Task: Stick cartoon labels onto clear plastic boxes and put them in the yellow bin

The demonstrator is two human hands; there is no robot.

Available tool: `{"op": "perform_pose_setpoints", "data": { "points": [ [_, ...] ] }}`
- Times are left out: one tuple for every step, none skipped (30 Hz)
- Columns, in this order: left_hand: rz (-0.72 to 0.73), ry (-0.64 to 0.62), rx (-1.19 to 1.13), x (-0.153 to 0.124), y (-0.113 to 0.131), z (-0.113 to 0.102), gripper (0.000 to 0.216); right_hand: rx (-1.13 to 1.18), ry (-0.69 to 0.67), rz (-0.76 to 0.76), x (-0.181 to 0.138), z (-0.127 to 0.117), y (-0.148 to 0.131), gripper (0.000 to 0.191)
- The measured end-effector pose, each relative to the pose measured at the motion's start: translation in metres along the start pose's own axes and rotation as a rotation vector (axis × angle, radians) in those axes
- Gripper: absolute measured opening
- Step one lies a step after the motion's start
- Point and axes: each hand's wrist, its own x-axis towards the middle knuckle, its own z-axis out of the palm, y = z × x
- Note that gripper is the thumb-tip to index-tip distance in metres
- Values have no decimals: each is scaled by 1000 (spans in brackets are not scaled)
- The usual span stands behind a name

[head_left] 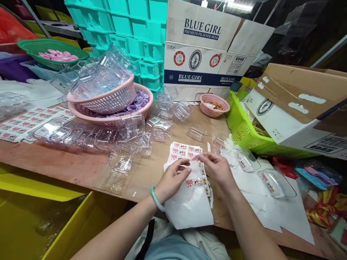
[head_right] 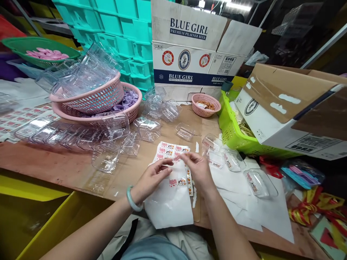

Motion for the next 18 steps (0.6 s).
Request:
{"op": "perform_pose_setpoints", "data": {
  "points": [
    [73, 46, 80, -4, -4, -1, 38, -28, 115, -54, 16, -6, 1, 33],
    [153, 53, 179, -7, -9, -1, 42, -75, 250, -128, 34, -11, 3, 33],
    [226, 6, 291, -8, -15, -2, 44, -143, 364, -204, 54, -15, 8, 34],
    [282, -79, 401, -8, -19, -3, 44, -229, 436, -264, 75, -18, 14, 39],
    [317, -178, 497, -5, -23, -3, 43, -326, 459, -296, 96, -20, 20, 48],
    [333, -257, 565, 0, -26, -4, 41, -422, 442, -297, 116, -21, 27, 58],
    [339, -297, 594, 6, -26, -5, 39, -506, 400, -273, 133, -20, 33, 66],
    [341, -290, 579, 13, -24, -5, 38, -570, 353, -240, 146, -19, 38, 70],
    [334, -246, 522, 21, -21, -6, 36, -611, 318, -217, 154, -17, 40, 70],
    [307, -175, 425, 28, -15, -7, 36, -634, 299, -223, 156, -14, 40, 69],
    [247, -98, 289, 34, -9, -8, 37, -646, 302, -265, 153, -11, 39, 66],
    [153, -30, 125, 38, -2, -8, 42, -652, 322, -341, 144, -8, 35, 64],
    [34, 18, -53, 41, 4, -10, 49, -655, 347, -440, 131, -5, 31, 63],
    [-93, 39, -228, 43, 10, -11, 55, -658, 364, -546, 115, -2, 27, 61],
    [-207, 32, -384, 44, 14, -12, 61, -663, 363, -645, 97, 2, 24, 59],
    [-288, 2, -514, 44, 17, -13, 64, -668, 342, -733, 79, 4, 21, 58],
    [-336, -46, -611, 43, 18, -14, 64, -671, 312, -811, 62, 7, 20, 56],
    [-354, -95, -676, 42, 18, -15, 61, -669, 278, -882, 46, 9, 20, 55]
  ]
}}
